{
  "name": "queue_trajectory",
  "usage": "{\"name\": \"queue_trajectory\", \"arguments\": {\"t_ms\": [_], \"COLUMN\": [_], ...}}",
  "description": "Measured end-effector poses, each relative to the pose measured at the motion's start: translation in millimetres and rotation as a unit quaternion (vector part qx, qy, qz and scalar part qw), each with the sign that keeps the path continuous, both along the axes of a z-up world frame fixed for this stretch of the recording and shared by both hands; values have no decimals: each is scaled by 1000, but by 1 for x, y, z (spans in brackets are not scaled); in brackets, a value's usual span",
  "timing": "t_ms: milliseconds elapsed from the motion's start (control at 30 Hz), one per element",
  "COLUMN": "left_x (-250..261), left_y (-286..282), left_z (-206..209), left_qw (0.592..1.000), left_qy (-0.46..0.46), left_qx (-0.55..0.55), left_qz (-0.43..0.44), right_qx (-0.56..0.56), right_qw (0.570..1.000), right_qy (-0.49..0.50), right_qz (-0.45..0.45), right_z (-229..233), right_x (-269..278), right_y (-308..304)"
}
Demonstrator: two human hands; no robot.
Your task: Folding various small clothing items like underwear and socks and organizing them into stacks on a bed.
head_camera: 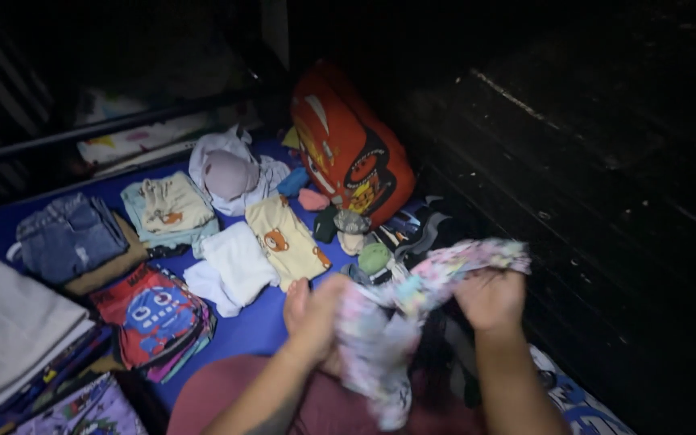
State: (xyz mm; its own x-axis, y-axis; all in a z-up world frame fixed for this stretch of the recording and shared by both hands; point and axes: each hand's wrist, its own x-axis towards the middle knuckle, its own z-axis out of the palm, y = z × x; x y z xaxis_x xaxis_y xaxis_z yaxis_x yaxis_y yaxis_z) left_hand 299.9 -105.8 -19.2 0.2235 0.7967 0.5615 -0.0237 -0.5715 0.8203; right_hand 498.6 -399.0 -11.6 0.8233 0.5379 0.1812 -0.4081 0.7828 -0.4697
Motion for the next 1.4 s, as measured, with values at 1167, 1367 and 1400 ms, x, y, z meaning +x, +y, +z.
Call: {"name": "queue_trajectory", "arguments": {"t_ms": [1167,1367,1400], "left_x": [20,57,54], "left_y": [-29,-11,-6], "left_z": [-28,-87,-69], "left_qw": [702,747,748], "left_qy": [531,534,532], "left_qx": [183,142,144], "left_qz": [-438,-370,-370], "right_qx": [-761,-876,-876], "right_qw": [419,323,322], "right_qy": [-431,-353,-353], "right_qz": [-246,-55,-58], "right_z": [-76,-49,-47], "right_x": [-27,-28,-28], "right_y": [39,49,51]}}
